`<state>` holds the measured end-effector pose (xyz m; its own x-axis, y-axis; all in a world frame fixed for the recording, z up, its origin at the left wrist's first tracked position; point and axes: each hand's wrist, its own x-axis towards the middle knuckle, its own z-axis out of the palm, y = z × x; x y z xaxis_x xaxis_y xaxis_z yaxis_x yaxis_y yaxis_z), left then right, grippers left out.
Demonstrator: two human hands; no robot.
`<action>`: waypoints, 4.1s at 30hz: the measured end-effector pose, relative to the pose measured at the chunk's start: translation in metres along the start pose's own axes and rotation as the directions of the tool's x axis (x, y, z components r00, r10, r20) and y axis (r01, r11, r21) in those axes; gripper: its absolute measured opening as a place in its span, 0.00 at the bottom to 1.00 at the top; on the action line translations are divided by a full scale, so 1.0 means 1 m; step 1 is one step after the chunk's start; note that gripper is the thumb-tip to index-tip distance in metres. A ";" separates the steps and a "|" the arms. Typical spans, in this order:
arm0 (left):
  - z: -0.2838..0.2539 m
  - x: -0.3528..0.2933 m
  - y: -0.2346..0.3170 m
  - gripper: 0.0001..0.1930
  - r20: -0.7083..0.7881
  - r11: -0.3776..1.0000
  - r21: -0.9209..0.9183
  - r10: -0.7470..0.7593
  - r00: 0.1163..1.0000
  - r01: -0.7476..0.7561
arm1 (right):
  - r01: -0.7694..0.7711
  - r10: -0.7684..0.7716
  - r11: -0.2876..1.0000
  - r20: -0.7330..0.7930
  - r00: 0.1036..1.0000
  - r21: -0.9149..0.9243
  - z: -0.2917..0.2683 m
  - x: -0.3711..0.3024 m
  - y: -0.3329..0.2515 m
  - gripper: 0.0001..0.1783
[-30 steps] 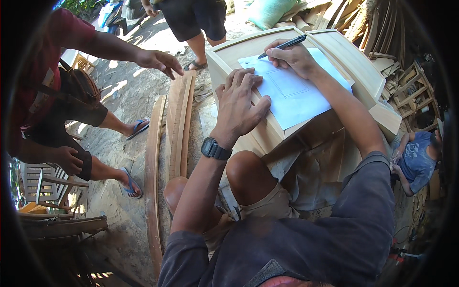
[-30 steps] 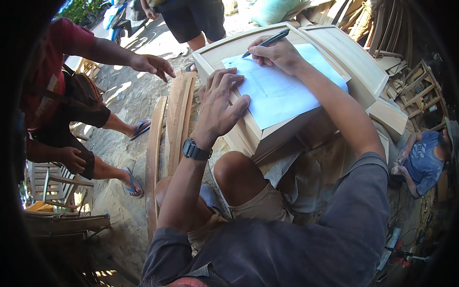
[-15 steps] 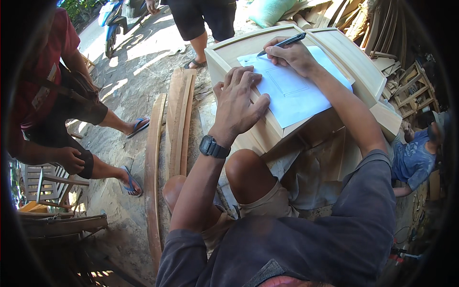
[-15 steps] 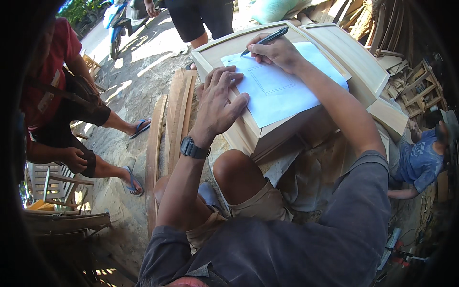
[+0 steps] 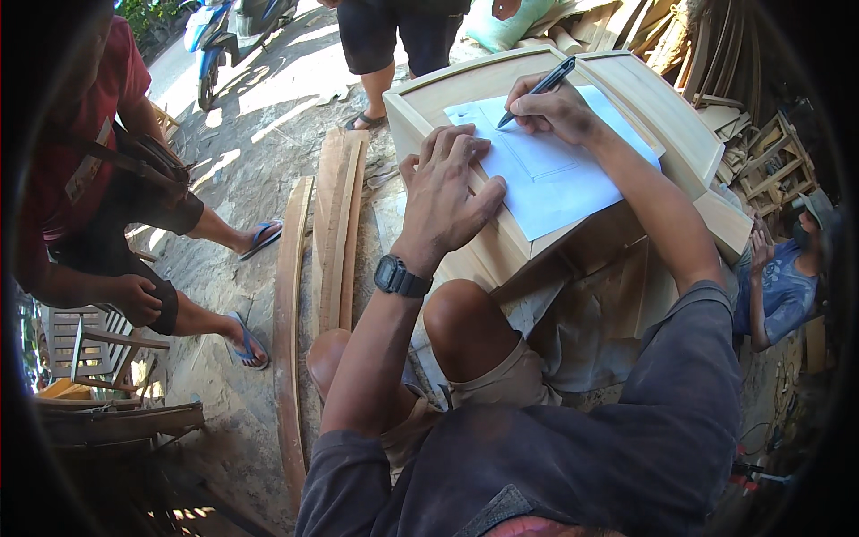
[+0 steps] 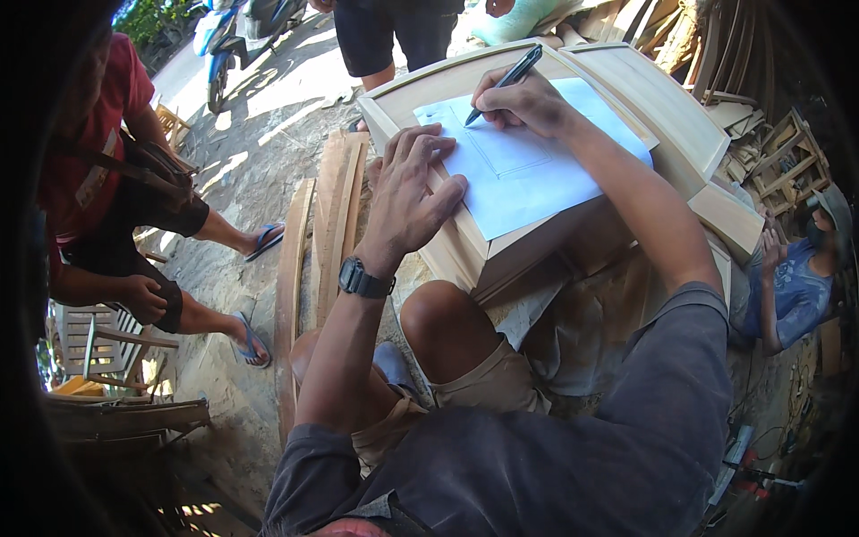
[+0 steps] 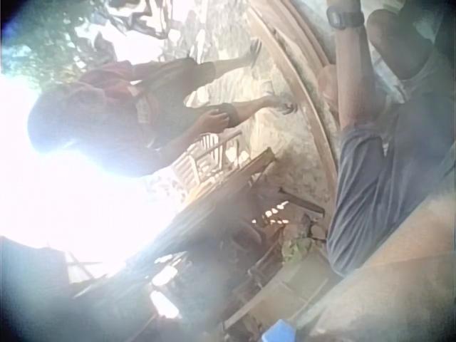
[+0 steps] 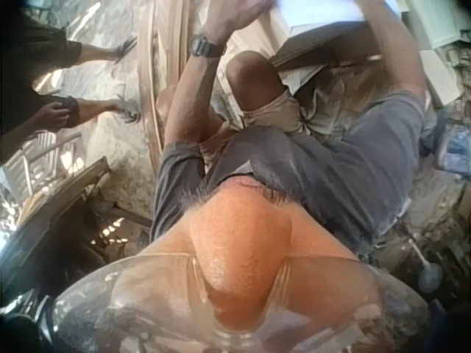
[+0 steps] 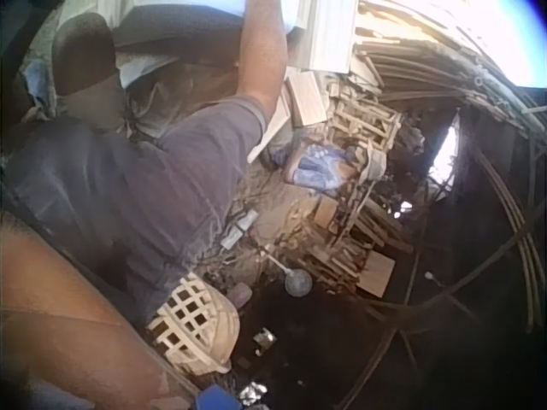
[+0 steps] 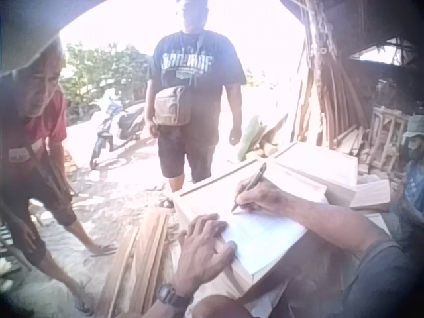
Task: The person holds a drawing on paper and discusses it with another person, uses a square and a pencil to mark measurements on long wooden boards on the floor, and writes on a technical drawing placed on a wooden cabinet.
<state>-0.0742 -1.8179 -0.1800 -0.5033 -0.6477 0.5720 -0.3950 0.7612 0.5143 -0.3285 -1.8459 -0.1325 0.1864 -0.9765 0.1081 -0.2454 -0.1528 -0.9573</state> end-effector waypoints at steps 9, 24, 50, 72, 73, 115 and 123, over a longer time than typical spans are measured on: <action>0.001 0.000 -0.001 0.27 0.009 1.000 0.012 -0.015 1.000 0.015 | 0.028 -0.012 0.998 -0.255 0.967 0.061 0.004 0.001 -0.006 0.12; 0.000 0.000 0.002 0.27 0.003 1.000 -0.019 -0.020 1.000 0.021 | 0.004 -0.019 0.998 -0.222 0.975 -0.064 0.024 -0.004 -0.001 0.13; 0.003 0.000 0.001 0.26 -0.014 0.999 -0.033 -0.021 1.000 0.021 | 0.038 -0.060 0.990 -0.157 0.986 -0.135 0.021 -0.038 -0.007 0.09; 0.002 -0.001 0.000 0.26 -0.010 0.999 -0.033 -0.020 1.000 0.019 | -0.052 0.028 0.998 -0.480 0.877 -0.036 0.016 -0.037 -0.003 0.07; 0.002 -0.001 0.000 0.26 -0.012 0.999 -0.034 -0.019 1.000 0.018 | -0.063 0.030 0.997 -0.495 0.869 -0.049 0.016 -0.036 -0.004 0.06; 0.003 -0.002 0.001 0.26 0.000 0.999 -0.040 -0.035 0.999 0.035 | 0.016 -0.018 1.000 -0.227 0.974 -0.011 0.016 0.009 -0.001 0.10; 0.004 -0.001 -0.001 0.26 -0.011 0.999 -0.047 -0.027 1.000 0.027 | 0.007 -0.007 1.000 -0.199 0.980 -0.002 0.015 0.011 0.004 0.10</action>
<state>-0.0764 -1.8179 -0.1839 -0.4837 -0.6685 0.5649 -0.3715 0.7413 0.5590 -0.3129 -1.8554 -0.1392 -0.0048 -0.9861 0.1662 -0.2463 -0.1599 -0.9559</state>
